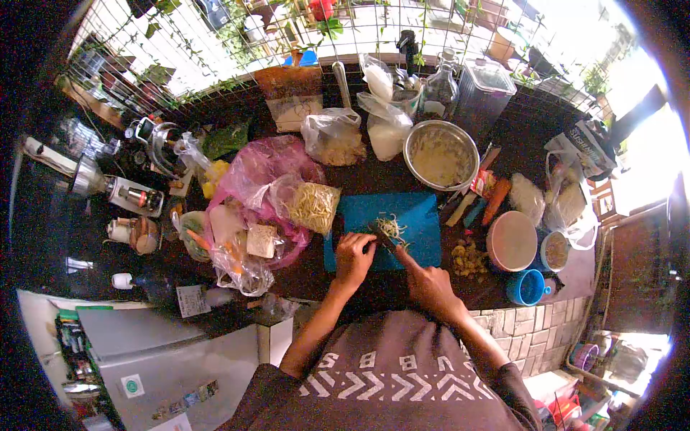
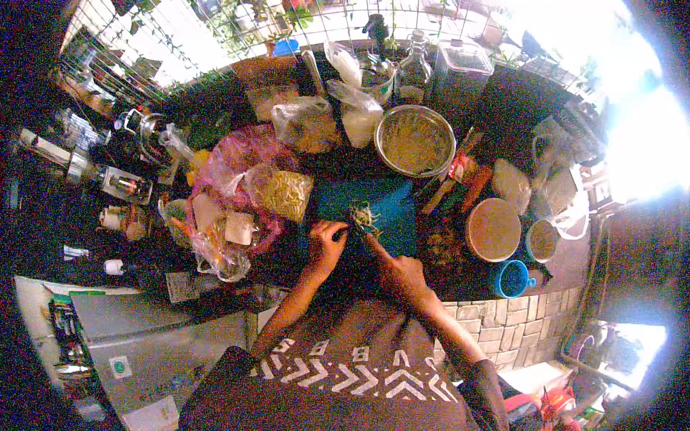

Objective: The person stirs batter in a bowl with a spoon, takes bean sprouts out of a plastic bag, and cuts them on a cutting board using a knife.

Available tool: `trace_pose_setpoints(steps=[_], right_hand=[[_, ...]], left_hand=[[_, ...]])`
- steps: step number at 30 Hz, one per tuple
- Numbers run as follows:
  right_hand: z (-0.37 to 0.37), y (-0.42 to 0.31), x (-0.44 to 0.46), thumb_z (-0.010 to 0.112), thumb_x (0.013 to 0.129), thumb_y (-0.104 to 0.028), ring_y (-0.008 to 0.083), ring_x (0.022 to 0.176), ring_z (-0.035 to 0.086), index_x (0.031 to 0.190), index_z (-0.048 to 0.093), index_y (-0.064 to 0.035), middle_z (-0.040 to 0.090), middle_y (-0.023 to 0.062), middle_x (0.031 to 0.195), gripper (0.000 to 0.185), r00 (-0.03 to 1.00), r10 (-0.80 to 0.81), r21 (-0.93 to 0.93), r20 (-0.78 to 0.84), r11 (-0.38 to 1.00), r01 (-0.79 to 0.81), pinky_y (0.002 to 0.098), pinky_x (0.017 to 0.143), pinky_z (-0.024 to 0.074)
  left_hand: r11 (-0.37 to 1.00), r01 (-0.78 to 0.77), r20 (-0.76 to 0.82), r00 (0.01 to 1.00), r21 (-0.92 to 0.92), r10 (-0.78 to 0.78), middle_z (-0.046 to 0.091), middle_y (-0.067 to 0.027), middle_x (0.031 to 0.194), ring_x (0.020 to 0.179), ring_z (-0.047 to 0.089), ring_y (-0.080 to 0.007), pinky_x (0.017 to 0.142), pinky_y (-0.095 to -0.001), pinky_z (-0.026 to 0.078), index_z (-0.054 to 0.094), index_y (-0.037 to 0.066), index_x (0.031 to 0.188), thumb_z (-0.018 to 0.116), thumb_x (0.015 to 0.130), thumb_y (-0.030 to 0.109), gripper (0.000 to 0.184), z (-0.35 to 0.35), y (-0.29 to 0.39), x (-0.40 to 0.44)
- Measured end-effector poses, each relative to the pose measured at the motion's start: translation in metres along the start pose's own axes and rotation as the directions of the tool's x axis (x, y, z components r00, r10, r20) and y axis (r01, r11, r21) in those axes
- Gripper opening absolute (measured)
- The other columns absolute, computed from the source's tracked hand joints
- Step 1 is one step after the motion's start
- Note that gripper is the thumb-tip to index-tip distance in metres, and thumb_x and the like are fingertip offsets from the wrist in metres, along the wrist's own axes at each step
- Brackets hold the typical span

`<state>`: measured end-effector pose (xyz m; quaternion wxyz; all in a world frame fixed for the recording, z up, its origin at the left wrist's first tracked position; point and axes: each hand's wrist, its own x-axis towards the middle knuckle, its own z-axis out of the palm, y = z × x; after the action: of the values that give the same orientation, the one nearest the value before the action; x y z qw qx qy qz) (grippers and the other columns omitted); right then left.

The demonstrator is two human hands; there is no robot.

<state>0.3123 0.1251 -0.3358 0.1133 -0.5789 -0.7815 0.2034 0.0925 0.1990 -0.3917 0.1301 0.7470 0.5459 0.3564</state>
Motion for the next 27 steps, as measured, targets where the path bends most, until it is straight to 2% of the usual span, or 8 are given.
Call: trace_pose_setpoints(steps=[1,3,4,6,12,16,25,27], right_hand=[[0.003,0.006,0.001,0.06,0.091,-0.015,0.0343,0.051,0.067,0.162,0.032,-0.0332,0.068,0.0161,0.064,0.078,1.0,-0.001,-0.001,-0.002,1.0,0.001,0.053,0.049,0.0533],[0.001,0.014,0.006,0.058,0.095,-0.017,0.0372,0.054,0.068,0.162,0.031,-0.0326,0.068,0.0175,0.065,0.074,1.0,-0.01,0.209,-0.013,0.978,0.012,0.0535,0.052,0.0543],[0.0,0.014,0.004,0.058,0.095,-0.017,0.0372,0.054,0.068,0.162,0.031,-0.0326,0.068,0.0175,0.065,0.074,1.0,-0.011,0.208,-0.016,0.978,0.014,0.0535,0.052,0.0543],[-0.016,0.001,0.001,0.057,0.096,-0.014,0.0415,0.063,0.068,0.158,0.04,-0.0271,0.066,0.0244,0.072,0.066,0.995,0.093,0.245,0.019,0.965,-0.095,0.0555,0.062,0.0546],[-0.015,-0.009,-0.012,0.057,0.094,-0.013,0.0376,0.054,0.064,0.159,0.04,-0.0291,0.064,0.0191,0.064,0.069,1.0,0.013,0.045,0.011,0.999,-0.013,0.0534,0.055,0.0521],[-0.007,-0.006,-0.012,0.058,0.094,-0.013,0.0361,0.051,0.064,0.159,0.04,-0.028,0.064,0.0174,0.062,0.069,0.998,-0.048,0.015,-0.031,0.999,0.049,0.0519,0.052,0.0508],[-0.013,-0.004,-0.009,0.058,0.09,-0.011,0.0369,0.051,0.063,0.159,0.039,-0.0268,0.064,0.017,0.061,0.074,0.999,0.046,0.049,0.001,0.998,-0.046,0.0522,0.051,0.0499],[-0.005,0.001,-0.01,0.058,0.088,-0.009,0.037,0.051,0.064,0.159,0.04,-0.027,0.065,0.0168,0.062,0.075,0.998,-0.027,0.025,-0.055,0.999,0.028,0.0526,0.052,0.0501]], left_hand=[[1.0,-0.002,-0.002,1.0,0.0,0.002,0.075,-0.0101,0.097,0.092,0.068,-0.0321,0.085,-0.0435,0.053,0.074,0.007,0.095,0.078,0.078,0.007,0.018,0.0,0.0,-0.001],[0.998,-0.054,-0.004,0.999,-0.021,0.054,0.074,-0.0104,0.098,0.092,0.067,-0.0328,0.085,-0.0428,0.053,0.074,0.007,0.095,0.078,0.079,0.006,0.017,-0.004,0.003,-0.002],[0.998,-0.056,-0.006,0.998,-0.02,0.056,0.074,-0.0104,0.098,0.092,0.067,-0.0328,0.085,-0.0428,0.053,0.074,0.007,0.095,0.078,0.079,0.006,0.017,-0.006,0.003,-0.003],[0.993,-0.119,0.004,0.993,0.014,0.118,0.073,-0.0112,0.096,0.092,0.066,-0.0336,0.083,-0.0438,0.052,0.074,0.006,0.094,0.078,0.081,0.008,0.013,-0.012,0.008,-0.003],[0.999,-0.014,0.021,1.0,0.041,0.013,0.069,-0.0138,0.09,0.089,0.064,-0.036,0.079,-0.047,0.05,0.071,0.004,0.089,0.079,0.08,0.009,0.013,-0.012,0.014,-0.001],[0.998,-0.039,-0.045,0.998,0.058,0.041,0.07,-0.0144,0.09,0.089,0.064,-0.0363,0.08,-0.047,0.05,0.071,0.003,0.089,0.079,0.078,0.009,0.015,-0.01,0.012,-0.002],[1.0,0.0,-0.032,0.999,0.014,0.0,0.072,-0.0128,0.09,0.088,0.066,-0.035,0.081,-0.0458,0.051,0.071,0.004,0.09,0.081,0.077,0.009,0.017,-0.006,0.007,-0.003],[1.0,-0.005,-0.014,1.0,-0.021,0.005,0.073,-0.0122,0.091,0.088,0.066,-0.0346,0.081,-0.0447,0.052,0.071,0.005,0.091,0.08,0.077,0.007,0.017,-0.006,0.007,-0.002]])
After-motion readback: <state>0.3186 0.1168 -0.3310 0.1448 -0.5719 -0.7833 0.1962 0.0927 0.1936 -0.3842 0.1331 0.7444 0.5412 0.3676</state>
